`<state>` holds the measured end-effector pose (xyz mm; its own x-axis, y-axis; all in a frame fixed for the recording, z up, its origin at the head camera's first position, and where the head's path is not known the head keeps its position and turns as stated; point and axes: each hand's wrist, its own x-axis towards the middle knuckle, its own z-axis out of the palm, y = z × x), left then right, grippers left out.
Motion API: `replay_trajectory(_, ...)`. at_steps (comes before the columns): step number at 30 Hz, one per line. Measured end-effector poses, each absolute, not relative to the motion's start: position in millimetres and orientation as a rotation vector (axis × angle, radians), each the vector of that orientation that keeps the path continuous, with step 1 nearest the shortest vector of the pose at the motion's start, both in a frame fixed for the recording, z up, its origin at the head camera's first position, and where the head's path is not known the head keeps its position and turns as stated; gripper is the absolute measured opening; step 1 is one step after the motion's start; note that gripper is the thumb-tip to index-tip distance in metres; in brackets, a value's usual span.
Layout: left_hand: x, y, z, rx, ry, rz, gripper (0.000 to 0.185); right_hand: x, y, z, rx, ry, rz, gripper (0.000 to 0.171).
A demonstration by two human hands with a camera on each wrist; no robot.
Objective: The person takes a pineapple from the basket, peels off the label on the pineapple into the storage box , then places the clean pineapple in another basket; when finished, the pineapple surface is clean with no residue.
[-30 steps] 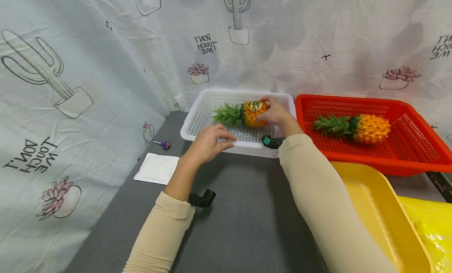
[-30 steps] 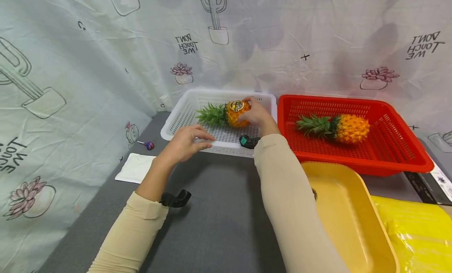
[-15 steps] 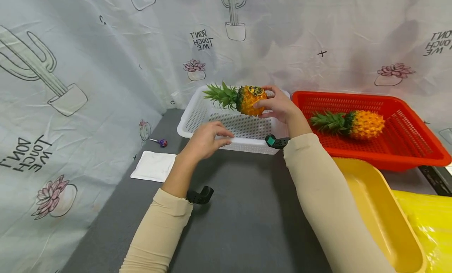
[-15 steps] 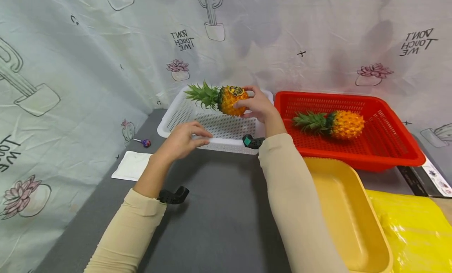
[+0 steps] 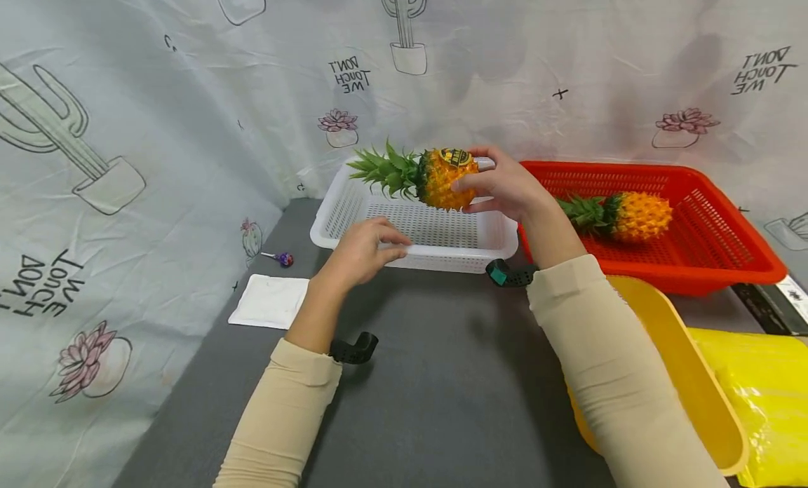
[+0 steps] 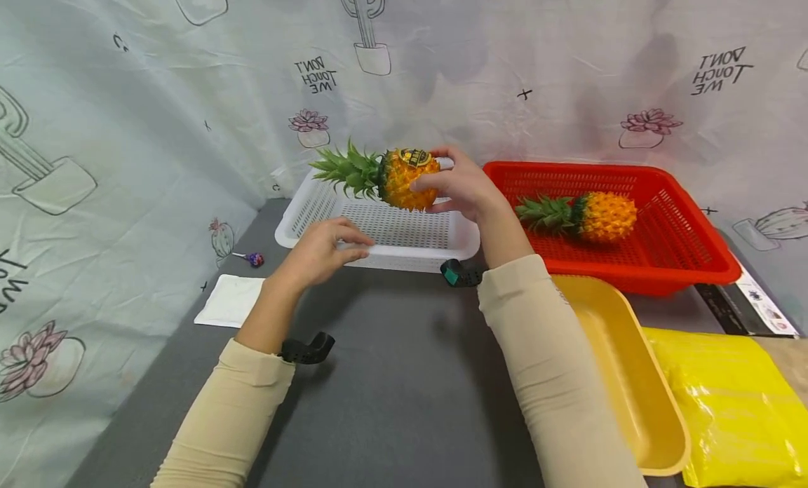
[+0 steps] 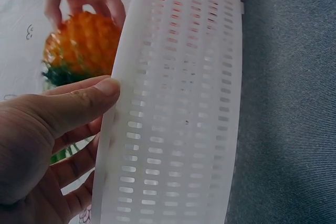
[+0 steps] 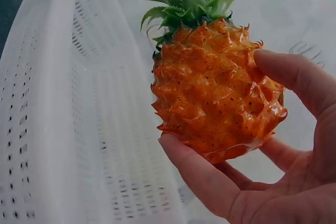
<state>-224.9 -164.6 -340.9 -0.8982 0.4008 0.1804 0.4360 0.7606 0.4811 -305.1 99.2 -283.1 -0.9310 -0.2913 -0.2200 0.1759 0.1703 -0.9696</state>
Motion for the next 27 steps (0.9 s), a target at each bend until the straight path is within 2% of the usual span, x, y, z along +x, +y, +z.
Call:
replay_trajectory(9, -224.0, -165.4, -339.4, -0.704, -2.876, -0.824, 0.019, -261.5, 115.9, -252.7, -0.115, 2.111, -1.795, 0.076)
replay_trajectory(18, -227.9, -165.5, -335.5, -0.751, -2.868, -0.869, 0.018, -223.5, 131.6, -253.6, -0.218, 2.059, -1.821, 0.074)
replay_trajectory(27, -226.2, -162.8, -333.8, -0.538, -3.032, -0.805, 0.026, -200.2, 137.8, -259.1, -0.278, 1.982, -1.797, 0.074)
